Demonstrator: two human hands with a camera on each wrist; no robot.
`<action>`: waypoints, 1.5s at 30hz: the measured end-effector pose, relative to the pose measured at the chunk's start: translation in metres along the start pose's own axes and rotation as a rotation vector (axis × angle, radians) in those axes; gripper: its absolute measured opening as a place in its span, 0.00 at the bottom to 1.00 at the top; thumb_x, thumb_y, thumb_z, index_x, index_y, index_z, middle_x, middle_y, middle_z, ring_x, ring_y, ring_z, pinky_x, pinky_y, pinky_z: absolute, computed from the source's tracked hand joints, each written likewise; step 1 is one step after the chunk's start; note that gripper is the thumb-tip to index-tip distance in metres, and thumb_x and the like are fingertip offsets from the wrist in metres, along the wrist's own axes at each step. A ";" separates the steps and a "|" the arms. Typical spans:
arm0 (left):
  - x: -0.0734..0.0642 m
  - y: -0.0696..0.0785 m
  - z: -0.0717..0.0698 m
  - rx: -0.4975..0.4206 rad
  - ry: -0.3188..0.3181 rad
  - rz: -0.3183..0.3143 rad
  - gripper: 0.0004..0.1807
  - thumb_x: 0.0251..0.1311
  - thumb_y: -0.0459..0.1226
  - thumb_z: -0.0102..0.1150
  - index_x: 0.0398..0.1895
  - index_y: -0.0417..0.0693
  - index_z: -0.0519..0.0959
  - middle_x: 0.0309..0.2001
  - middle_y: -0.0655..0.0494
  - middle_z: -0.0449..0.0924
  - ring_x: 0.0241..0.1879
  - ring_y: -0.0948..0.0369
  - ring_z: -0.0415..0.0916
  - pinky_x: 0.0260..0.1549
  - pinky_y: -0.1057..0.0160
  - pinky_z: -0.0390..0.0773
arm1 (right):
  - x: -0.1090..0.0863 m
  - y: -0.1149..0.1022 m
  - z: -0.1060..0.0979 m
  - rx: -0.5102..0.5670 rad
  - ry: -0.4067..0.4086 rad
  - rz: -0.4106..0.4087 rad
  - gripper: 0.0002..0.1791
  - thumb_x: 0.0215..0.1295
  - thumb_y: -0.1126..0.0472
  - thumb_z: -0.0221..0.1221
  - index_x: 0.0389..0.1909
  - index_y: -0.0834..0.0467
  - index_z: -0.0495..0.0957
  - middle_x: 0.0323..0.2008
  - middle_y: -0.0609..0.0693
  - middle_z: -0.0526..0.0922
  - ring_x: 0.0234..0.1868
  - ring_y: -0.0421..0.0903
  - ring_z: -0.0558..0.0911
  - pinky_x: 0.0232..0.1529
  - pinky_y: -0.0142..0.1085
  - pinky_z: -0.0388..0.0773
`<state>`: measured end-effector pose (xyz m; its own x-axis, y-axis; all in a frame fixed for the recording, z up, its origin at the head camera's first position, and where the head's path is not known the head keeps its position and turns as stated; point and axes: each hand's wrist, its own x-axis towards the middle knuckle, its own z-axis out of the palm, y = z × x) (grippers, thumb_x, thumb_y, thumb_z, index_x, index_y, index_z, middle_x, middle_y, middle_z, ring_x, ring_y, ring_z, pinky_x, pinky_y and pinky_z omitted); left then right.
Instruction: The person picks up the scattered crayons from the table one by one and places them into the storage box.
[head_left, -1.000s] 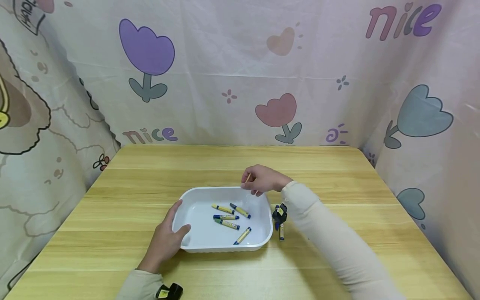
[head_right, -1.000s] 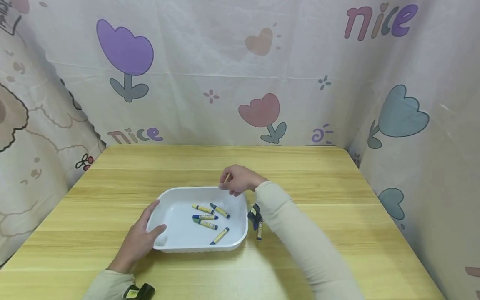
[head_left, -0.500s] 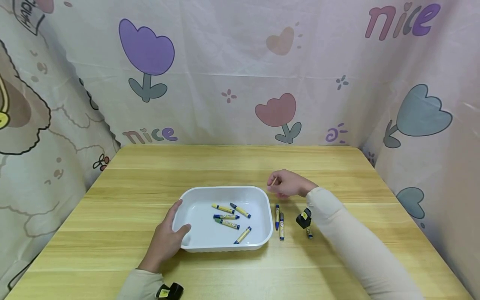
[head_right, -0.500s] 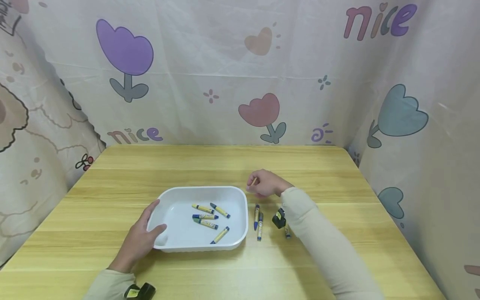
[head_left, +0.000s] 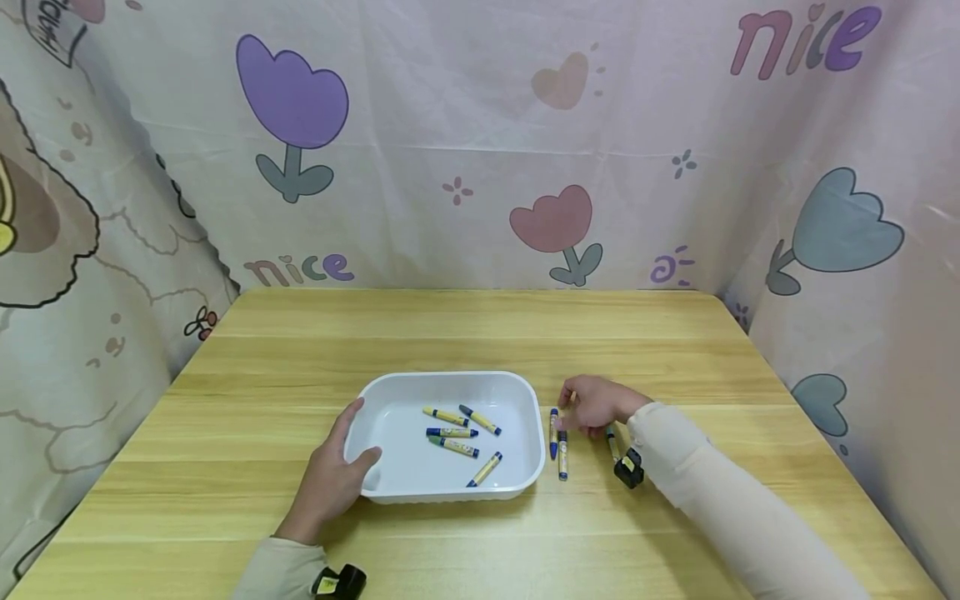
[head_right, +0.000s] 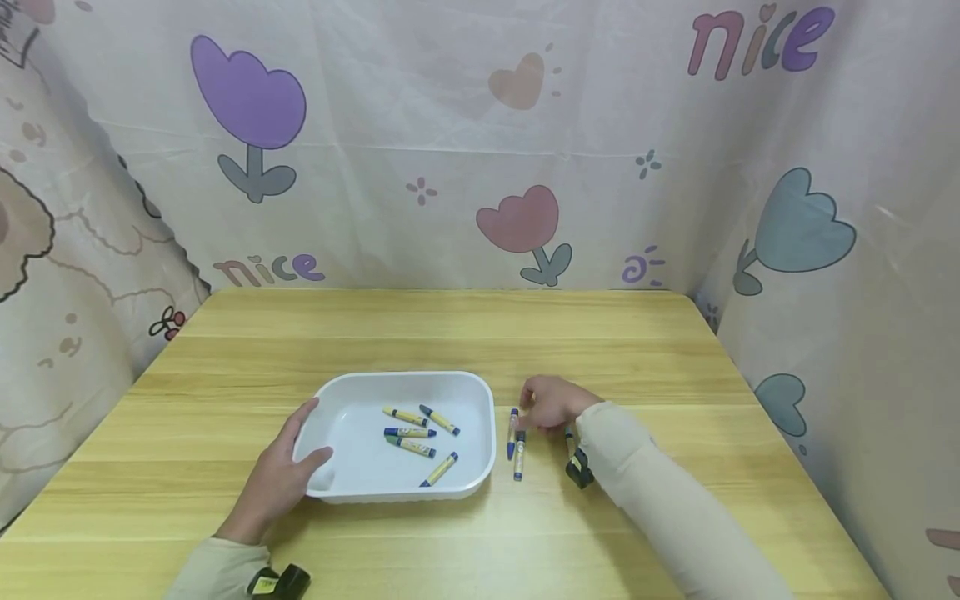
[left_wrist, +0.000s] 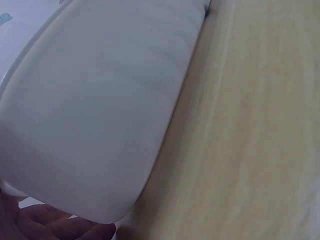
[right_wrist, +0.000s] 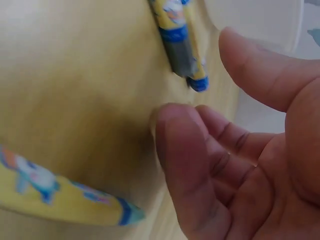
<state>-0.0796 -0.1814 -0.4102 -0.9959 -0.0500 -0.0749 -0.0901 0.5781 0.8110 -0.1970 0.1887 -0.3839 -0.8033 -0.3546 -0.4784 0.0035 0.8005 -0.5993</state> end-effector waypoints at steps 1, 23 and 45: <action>0.000 0.000 0.000 0.000 0.000 -0.001 0.39 0.66 0.37 0.54 0.76 0.49 0.48 0.72 0.33 0.51 0.65 0.34 0.57 0.59 0.33 0.59 | -0.001 0.000 0.002 -0.015 0.005 0.008 0.18 0.58 0.57 0.69 0.43 0.59 0.74 0.19 0.55 0.78 0.17 0.45 0.74 0.20 0.36 0.76; -0.001 0.001 0.001 0.004 -0.003 -0.001 0.39 0.66 0.37 0.54 0.76 0.48 0.49 0.72 0.32 0.52 0.64 0.33 0.58 0.58 0.33 0.60 | -0.005 0.001 0.010 -0.133 0.014 -0.138 0.09 0.56 0.66 0.68 0.28 0.58 0.76 0.23 0.49 0.78 0.17 0.42 0.75 0.20 0.33 0.73; -0.001 0.001 0.000 0.009 0.005 0.014 0.39 0.66 0.36 0.54 0.76 0.48 0.49 0.72 0.32 0.51 0.65 0.33 0.58 0.58 0.33 0.60 | -0.005 0.001 0.003 -0.209 0.013 -0.128 0.12 0.49 0.64 0.73 0.24 0.56 0.77 0.24 0.47 0.78 0.26 0.43 0.74 0.27 0.35 0.73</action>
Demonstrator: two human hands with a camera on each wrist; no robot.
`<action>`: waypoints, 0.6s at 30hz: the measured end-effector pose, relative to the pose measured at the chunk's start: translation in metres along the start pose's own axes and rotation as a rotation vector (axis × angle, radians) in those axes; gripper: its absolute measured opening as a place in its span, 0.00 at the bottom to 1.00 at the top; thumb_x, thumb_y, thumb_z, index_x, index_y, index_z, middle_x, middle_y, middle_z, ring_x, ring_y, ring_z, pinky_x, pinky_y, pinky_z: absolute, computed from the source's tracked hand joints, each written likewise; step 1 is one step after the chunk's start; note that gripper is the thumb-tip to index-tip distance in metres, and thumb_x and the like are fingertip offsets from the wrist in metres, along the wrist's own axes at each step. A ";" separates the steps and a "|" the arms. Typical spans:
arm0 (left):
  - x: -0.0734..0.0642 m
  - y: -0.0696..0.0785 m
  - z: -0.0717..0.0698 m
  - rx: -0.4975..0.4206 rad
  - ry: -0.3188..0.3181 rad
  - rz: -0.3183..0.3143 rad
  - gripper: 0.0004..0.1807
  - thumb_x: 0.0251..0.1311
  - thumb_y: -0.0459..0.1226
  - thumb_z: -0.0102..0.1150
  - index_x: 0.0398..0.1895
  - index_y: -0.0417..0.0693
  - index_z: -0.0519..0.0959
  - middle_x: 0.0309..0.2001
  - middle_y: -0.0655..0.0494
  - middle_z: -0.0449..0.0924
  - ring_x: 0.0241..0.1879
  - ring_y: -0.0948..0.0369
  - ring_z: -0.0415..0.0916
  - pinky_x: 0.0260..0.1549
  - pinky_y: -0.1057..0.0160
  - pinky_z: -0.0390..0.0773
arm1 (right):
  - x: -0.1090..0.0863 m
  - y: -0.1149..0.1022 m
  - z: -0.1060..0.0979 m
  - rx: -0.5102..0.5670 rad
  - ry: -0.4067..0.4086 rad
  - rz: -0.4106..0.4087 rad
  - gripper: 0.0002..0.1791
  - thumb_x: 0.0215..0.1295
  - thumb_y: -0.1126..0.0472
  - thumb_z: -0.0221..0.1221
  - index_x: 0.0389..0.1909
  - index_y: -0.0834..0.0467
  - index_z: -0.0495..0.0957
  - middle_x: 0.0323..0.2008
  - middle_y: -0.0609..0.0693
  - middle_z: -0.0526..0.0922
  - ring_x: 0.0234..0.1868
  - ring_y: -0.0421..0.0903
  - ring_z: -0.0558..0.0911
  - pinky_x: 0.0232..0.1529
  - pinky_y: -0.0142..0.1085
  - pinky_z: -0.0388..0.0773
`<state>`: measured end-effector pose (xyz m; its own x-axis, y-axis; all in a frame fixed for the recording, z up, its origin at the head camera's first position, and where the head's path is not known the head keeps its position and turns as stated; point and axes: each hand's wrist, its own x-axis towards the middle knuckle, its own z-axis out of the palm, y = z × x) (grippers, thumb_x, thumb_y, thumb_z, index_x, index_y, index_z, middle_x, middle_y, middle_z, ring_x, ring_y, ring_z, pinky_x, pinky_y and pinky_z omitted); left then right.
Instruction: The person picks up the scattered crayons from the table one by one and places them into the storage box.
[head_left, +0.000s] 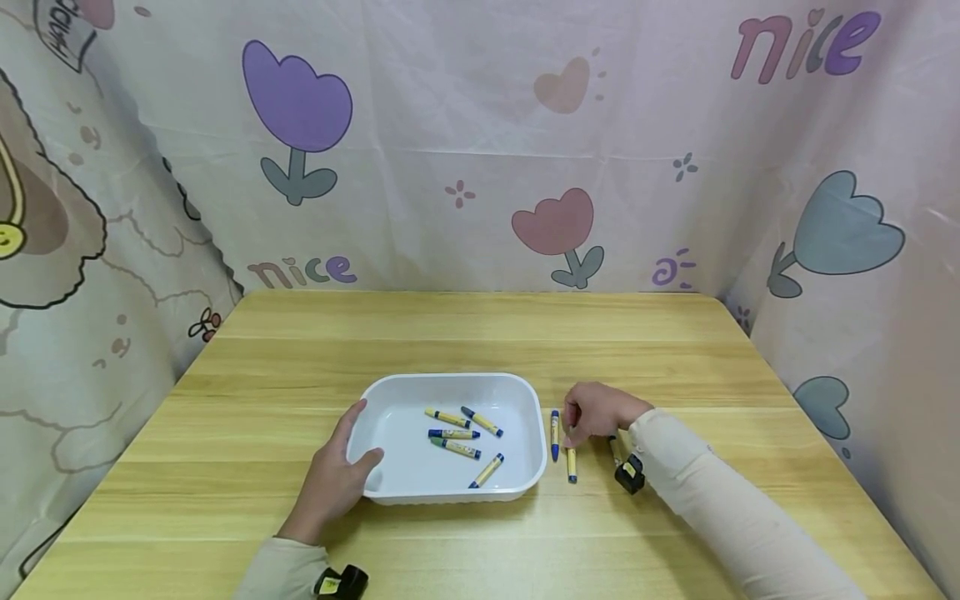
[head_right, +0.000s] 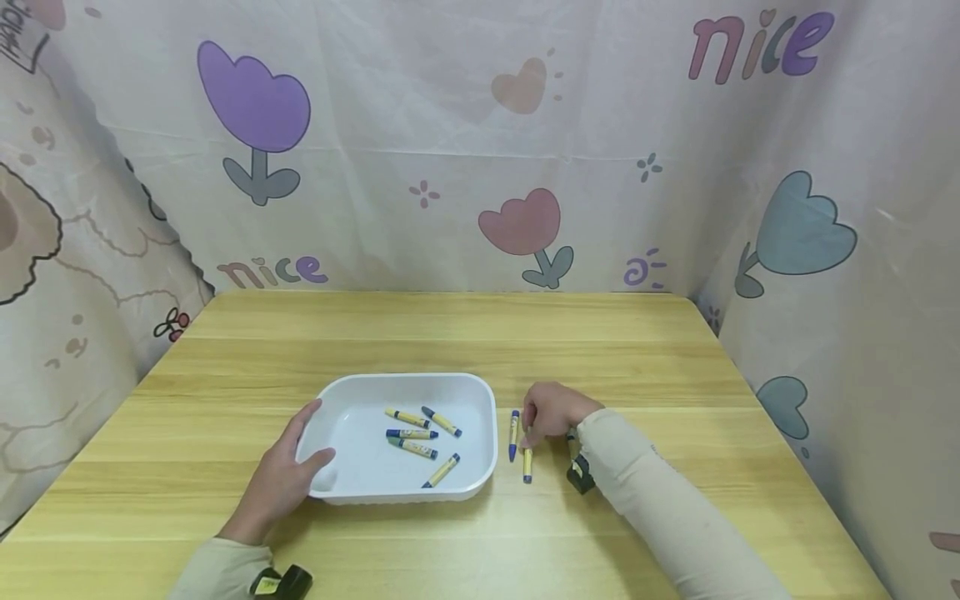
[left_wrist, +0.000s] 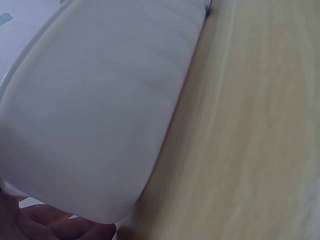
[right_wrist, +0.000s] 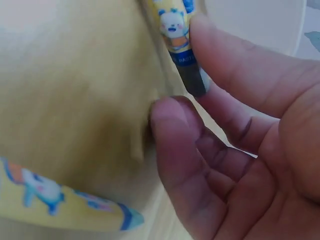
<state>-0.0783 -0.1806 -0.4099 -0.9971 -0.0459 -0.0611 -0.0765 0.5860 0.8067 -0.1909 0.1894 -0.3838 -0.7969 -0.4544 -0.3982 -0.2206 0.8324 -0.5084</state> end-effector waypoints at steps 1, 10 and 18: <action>0.000 0.000 0.000 0.000 0.001 0.000 0.39 0.66 0.37 0.54 0.76 0.48 0.49 0.72 0.32 0.52 0.65 0.33 0.58 0.58 0.33 0.60 | 0.000 0.000 -0.001 0.017 0.001 0.005 0.11 0.50 0.65 0.73 0.24 0.56 0.77 0.25 0.48 0.78 0.25 0.43 0.74 0.26 0.35 0.73; -0.001 0.000 -0.001 0.001 0.002 -0.004 0.39 0.66 0.36 0.54 0.76 0.48 0.49 0.72 0.32 0.52 0.65 0.33 0.58 0.58 0.33 0.60 | 0.002 -0.001 -0.010 0.242 0.034 -0.052 0.08 0.56 0.74 0.64 0.29 0.63 0.75 0.26 0.53 0.78 0.23 0.46 0.77 0.26 0.39 0.79; 0.000 -0.001 0.001 -0.002 -0.001 -0.019 0.39 0.66 0.37 0.54 0.76 0.49 0.48 0.72 0.32 0.51 0.65 0.32 0.57 0.58 0.32 0.58 | 0.008 -0.002 -0.019 0.358 0.107 -0.094 0.08 0.59 0.70 0.64 0.36 0.66 0.75 0.30 0.55 0.79 0.28 0.47 0.79 0.34 0.45 0.82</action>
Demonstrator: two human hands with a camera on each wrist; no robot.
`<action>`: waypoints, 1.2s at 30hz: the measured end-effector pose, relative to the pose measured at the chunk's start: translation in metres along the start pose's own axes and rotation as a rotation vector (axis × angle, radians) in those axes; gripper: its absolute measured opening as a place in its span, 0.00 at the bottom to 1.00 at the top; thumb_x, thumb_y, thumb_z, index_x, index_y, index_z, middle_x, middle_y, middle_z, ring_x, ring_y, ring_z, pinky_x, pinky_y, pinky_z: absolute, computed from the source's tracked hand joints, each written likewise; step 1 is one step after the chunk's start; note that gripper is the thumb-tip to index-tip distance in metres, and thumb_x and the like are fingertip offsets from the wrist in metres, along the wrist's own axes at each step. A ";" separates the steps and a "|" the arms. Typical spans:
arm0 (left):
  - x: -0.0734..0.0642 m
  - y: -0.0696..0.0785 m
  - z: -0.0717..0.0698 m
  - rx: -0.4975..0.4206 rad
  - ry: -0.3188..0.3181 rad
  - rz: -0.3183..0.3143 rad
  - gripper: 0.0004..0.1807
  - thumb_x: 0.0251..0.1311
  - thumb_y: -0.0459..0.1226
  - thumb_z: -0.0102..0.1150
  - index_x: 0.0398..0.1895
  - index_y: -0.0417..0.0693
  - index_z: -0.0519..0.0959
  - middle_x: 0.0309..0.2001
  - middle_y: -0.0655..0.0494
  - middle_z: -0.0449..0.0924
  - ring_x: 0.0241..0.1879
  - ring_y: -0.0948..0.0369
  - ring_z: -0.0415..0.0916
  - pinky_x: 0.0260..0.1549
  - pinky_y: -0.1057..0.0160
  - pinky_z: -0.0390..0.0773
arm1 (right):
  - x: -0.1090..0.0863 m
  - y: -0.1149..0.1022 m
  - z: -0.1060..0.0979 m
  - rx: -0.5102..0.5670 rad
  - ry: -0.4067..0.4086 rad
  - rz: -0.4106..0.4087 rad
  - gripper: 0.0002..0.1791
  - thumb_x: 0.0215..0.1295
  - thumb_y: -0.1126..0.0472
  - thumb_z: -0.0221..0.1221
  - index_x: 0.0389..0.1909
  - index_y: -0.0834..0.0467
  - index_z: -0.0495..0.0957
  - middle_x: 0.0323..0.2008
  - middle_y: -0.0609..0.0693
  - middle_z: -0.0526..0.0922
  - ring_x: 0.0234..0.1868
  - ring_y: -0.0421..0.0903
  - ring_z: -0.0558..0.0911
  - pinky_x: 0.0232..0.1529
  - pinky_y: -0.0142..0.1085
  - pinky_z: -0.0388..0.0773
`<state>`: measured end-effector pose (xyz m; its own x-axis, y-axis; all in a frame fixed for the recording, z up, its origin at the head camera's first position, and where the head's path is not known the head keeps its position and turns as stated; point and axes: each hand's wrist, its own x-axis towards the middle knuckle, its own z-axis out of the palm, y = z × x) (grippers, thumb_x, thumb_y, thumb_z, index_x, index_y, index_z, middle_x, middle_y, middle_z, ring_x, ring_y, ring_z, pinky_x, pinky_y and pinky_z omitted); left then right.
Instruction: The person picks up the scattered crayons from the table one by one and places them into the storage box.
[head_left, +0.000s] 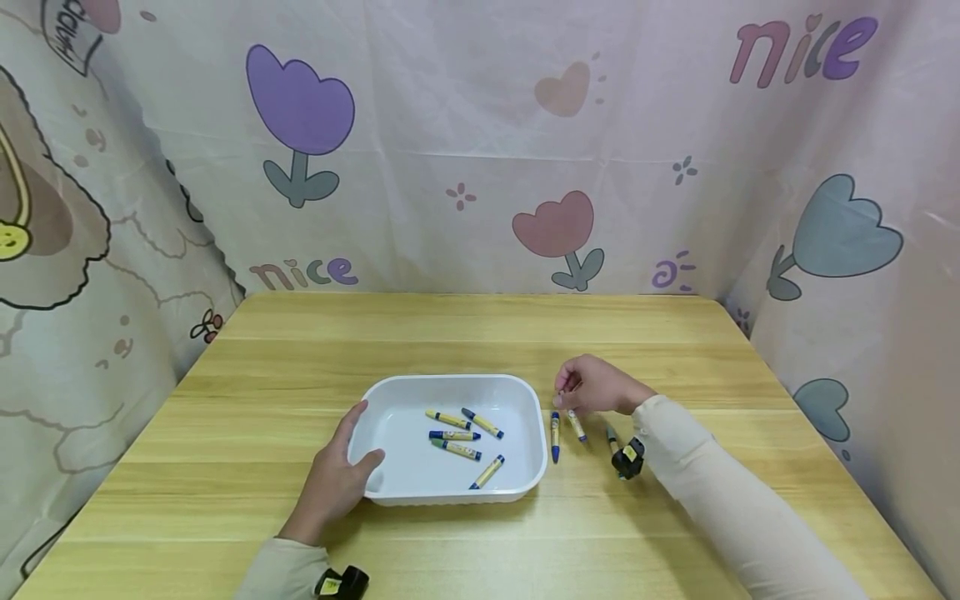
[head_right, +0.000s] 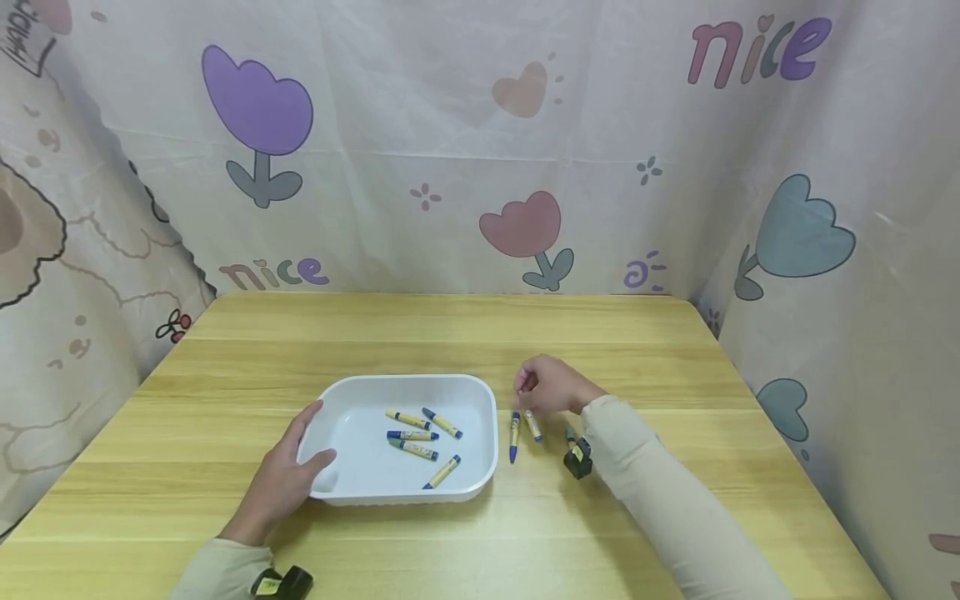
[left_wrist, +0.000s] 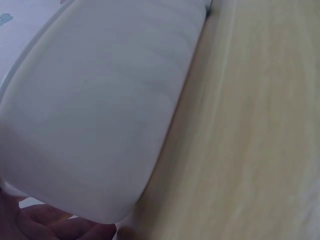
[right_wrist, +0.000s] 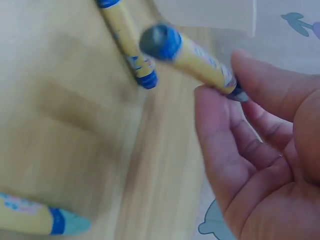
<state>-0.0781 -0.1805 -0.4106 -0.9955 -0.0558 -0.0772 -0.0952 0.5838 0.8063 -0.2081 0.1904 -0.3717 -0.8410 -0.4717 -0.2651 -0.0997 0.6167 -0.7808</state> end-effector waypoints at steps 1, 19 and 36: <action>0.000 0.000 0.000 0.001 -0.001 0.000 0.39 0.66 0.37 0.54 0.76 0.50 0.48 0.72 0.32 0.51 0.65 0.32 0.56 0.59 0.32 0.58 | 0.001 -0.001 -0.001 0.021 0.013 0.002 0.09 0.59 0.69 0.65 0.36 0.66 0.75 0.31 0.55 0.79 0.29 0.48 0.79 0.35 0.46 0.82; 0.001 0.001 0.001 0.007 0.003 0.007 0.39 0.66 0.37 0.54 0.76 0.49 0.49 0.72 0.32 0.52 0.64 0.33 0.59 0.58 0.33 0.61 | 0.022 -0.028 0.004 0.211 0.038 -0.004 0.08 0.72 0.66 0.51 0.45 0.68 0.71 0.38 0.63 0.77 0.32 0.48 0.79 0.41 0.50 0.81; 0.001 0.001 0.000 0.007 -0.007 -0.011 0.39 0.66 0.37 0.54 0.77 0.50 0.48 0.72 0.33 0.50 0.66 0.33 0.56 0.59 0.32 0.59 | 0.044 -0.059 0.021 0.317 -0.054 0.010 0.12 0.65 0.71 0.59 0.47 0.69 0.72 0.37 0.58 0.79 0.34 0.49 0.81 0.40 0.41 0.82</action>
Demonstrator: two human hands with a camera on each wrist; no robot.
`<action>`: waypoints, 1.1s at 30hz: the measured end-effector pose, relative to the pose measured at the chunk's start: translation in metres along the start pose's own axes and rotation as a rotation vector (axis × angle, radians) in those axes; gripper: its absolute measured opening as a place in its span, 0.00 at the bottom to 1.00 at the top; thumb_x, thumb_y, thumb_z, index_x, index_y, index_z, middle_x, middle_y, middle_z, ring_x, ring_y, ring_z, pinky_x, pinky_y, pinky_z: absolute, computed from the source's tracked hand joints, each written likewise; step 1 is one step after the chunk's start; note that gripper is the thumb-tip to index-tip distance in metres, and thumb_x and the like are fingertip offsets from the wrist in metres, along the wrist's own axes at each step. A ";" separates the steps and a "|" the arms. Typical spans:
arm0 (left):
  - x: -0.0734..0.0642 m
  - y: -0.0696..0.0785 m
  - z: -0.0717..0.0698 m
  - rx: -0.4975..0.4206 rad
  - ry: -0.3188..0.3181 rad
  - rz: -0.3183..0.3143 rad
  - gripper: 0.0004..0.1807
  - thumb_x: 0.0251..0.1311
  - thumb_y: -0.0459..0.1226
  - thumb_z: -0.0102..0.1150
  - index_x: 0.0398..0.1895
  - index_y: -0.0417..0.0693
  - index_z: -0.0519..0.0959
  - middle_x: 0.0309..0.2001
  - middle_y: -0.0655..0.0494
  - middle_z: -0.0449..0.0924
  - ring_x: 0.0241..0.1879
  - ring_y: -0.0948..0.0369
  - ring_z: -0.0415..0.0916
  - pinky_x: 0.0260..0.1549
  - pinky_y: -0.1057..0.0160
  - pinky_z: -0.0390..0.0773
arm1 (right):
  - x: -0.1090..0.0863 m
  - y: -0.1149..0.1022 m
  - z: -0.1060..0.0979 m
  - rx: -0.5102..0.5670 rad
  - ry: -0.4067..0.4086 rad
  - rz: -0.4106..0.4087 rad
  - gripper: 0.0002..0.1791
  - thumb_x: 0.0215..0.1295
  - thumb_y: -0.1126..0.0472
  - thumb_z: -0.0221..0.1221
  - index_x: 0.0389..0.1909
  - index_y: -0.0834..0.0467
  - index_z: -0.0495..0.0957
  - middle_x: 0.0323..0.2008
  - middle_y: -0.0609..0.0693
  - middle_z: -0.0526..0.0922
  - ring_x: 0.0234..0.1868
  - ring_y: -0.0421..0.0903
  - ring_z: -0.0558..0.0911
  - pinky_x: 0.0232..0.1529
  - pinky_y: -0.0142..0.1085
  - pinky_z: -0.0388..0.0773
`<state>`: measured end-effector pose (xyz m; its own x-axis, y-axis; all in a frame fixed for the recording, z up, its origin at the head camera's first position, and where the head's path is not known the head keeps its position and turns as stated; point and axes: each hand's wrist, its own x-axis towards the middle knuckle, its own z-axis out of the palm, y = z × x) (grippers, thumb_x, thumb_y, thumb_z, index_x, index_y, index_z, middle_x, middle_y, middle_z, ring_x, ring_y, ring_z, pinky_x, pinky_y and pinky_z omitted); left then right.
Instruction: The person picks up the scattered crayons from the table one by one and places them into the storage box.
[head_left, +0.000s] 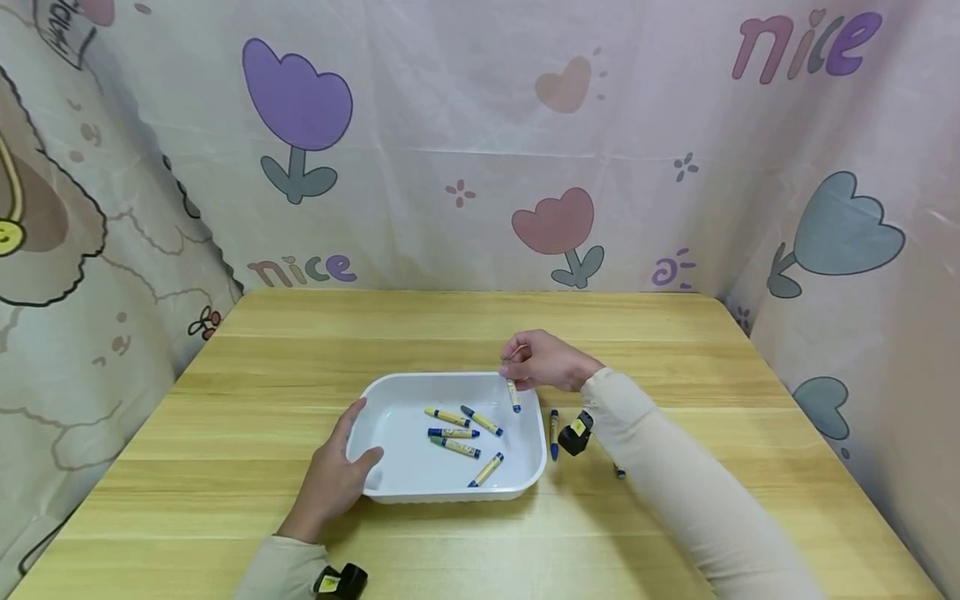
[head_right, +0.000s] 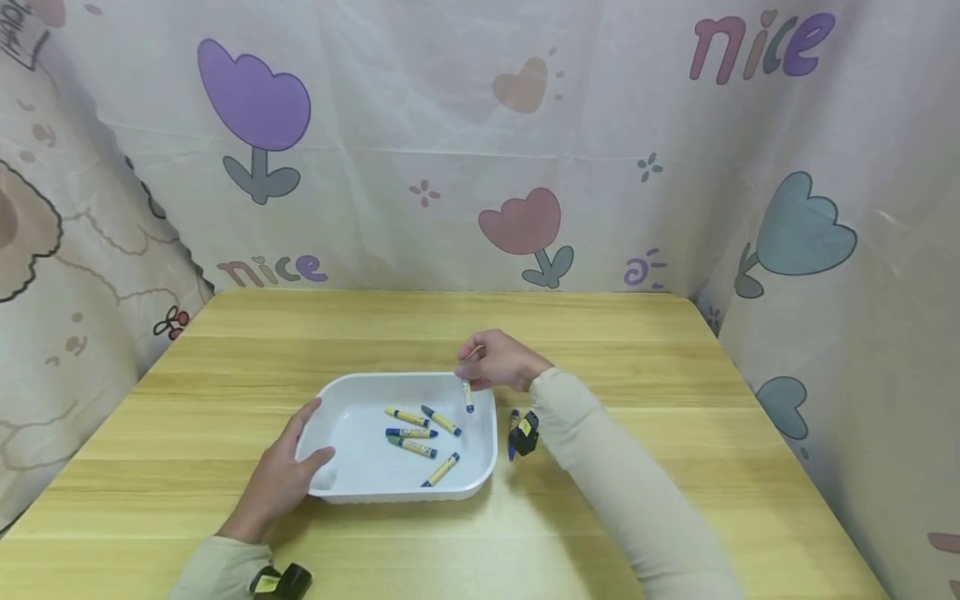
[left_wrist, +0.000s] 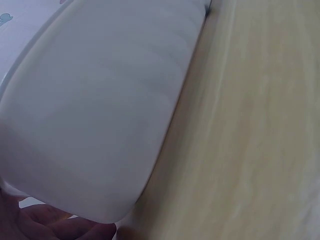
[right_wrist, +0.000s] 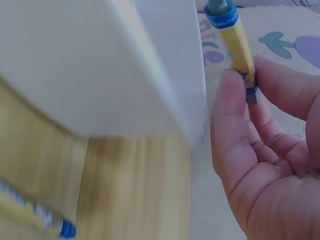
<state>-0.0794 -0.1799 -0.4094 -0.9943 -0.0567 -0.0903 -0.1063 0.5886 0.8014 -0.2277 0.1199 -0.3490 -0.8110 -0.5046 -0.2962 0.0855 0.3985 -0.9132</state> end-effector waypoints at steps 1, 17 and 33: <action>0.000 0.000 0.000 -0.001 -0.001 -0.002 0.39 0.66 0.37 0.54 0.77 0.50 0.48 0.73 0.33 0.50 0.66 0.33 0.56 0.59 0.33 0.58 | 0.002 -0.001 0.002 0.002 -0.006 -0.003 0.10 0.64 0.71 0.60 0.45 0.68 0.73 0.37 0.58 0.79 0.34 0.49 0.81 0.41 0.41 0.82; 0.000 0.000 -0.001 -0.001 0.002 0.011 0.39 0.66 0.37 0.54 0.76 0.49 0.48 0.72 0.33 0.51 0.65 0.33 0.58 0.58 0.33 0.60 | 0.024 -0.022 0.039 -0.098 -0.158 -0.024 0.12 0.64 0.69 0.60 0.47 0.68 0.75 0.32 0.55 0.78 0.30 0.47 0.77 0.37 0.40 0.82; 0.001 0.000 -0.001 0.013 -0.007 0.024 0.40 0.66 0.38 0.55 0.76 0.48 0.48 0.71 0.31 0.52 0.65 0.33 0.58 0.59 0.34 0.60 | 0.028 -0.035 0.084 -0.471 -0.414 -0.076 0.04 0.60 0.70 0.64 0.33 0.58 0.82 0.25 0.48 0.77 0.23 0.40 0.75 0.27 0.33 0.78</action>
<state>-0.0803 -0.1811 -0.4090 -0.9965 -0.0364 -0.0755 -0.0822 0.6002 0.7957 -0.2052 0.0278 -0.3488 -0.5052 -0.7619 -0.4053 -0.3042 0.5967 -0.7426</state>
